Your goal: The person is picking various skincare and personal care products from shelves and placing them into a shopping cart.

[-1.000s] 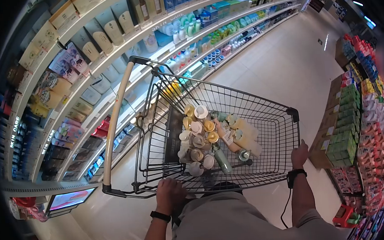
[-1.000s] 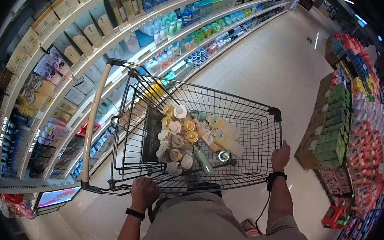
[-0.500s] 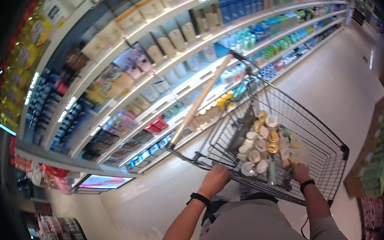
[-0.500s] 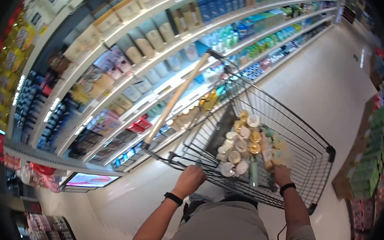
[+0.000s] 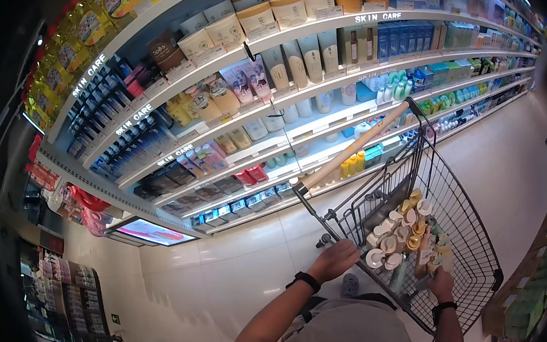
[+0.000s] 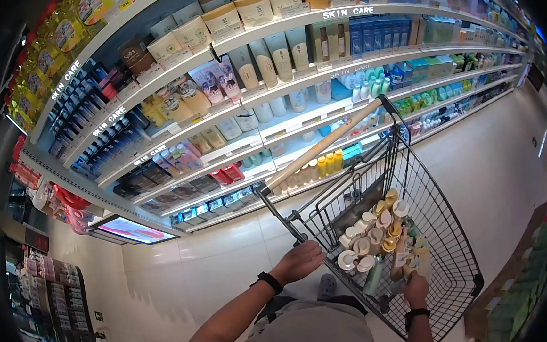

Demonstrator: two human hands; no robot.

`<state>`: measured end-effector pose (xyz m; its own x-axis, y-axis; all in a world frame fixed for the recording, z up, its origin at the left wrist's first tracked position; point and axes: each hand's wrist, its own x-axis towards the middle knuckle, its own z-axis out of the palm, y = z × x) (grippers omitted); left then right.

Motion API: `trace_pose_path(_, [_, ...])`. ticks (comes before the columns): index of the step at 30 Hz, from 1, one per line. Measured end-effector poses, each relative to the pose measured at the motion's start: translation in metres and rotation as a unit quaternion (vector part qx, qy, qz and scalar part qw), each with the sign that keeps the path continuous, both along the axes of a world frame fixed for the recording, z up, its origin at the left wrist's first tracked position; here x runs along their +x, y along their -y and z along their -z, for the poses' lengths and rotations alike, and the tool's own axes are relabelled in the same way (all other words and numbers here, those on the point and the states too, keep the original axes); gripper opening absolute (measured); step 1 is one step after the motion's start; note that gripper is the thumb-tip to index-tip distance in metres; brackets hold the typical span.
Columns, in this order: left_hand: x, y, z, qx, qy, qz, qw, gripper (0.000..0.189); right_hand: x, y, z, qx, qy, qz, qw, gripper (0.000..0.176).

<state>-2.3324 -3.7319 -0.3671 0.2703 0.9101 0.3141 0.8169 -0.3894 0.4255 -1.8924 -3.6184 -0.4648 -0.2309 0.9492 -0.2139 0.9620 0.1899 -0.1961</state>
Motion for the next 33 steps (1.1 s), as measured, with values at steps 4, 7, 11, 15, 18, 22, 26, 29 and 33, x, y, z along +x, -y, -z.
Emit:
trace_pose_path(4, [0.010, -0.016, -0.010, -0.064, 0.057, -0.036, 0.996, 0.019, -0.015, -0.030, -0.074, 0.054, -0.063, 0.019, 0.996, 0.029])
trace_pose_path(7, [0.027, -0.028, -0.033, 0.003, 0.087, -0.033, 0.996, 0.028, -0.041, -0.040, -0.157, 0.105, -0.121, -0.033, 0.987, 0.026])
trace_pose_path(11, [0.040, -0.043, -0.063, -0.050, 0.121, 0.035, 0.991, 0.045, -0.088, -0.049, -0.258, 0.122, -0.224, -0.253, 0.933, 0.020])
trace_pose_path(15, [0.038, -0.045, -0.072, -0.116, 0.154, 0.093, 0.977, 0.074, -0.146, -0.050, -0.325, -0.004, -0.287, -0.449, 0.846, 0.018])
trace_pose_path(18, [0.029, -0.037, -0.092, -0.106, 0.239, 0.110, 0.959, 0.078, -0.197, -0.040, -0.350, -0.089, -0.350, -0.544, 0.757, 0.015])
trace_pose_path(22, [-0.008, -0.002, -0.103, -0.402, 0.369, 0.180, 0.818, 0.078, -0.267, -0.030, -0.351, -0.177, -0.422, -0.589, 0.666, 0.011])
trace_pose_path(26, [-0.028, 0.053, -0.089, -0.487, 0.444, 0.100, 0.746, 0.073, -0.332, -0.020, -0.320, -0.236, -0.452, -0.603, 0.614, 0.014])
trace_pose_path(29, [-0.037, 0.099, -0.075, -0.371, 0.494, 0.012, 0.786, 0.071, -0.365, -0.008, -0.316, -0.210, -0.323, -0.607, 0.695, 0.033])
trace_pose_path(33, [-0.057, 0.150, -0.073, -0.271, 0.595, -0.129, 0.745, 0.072, -0.395, 0.026, -0.299, -0.074, -0.363, -0.595, 0.714, 0.059])
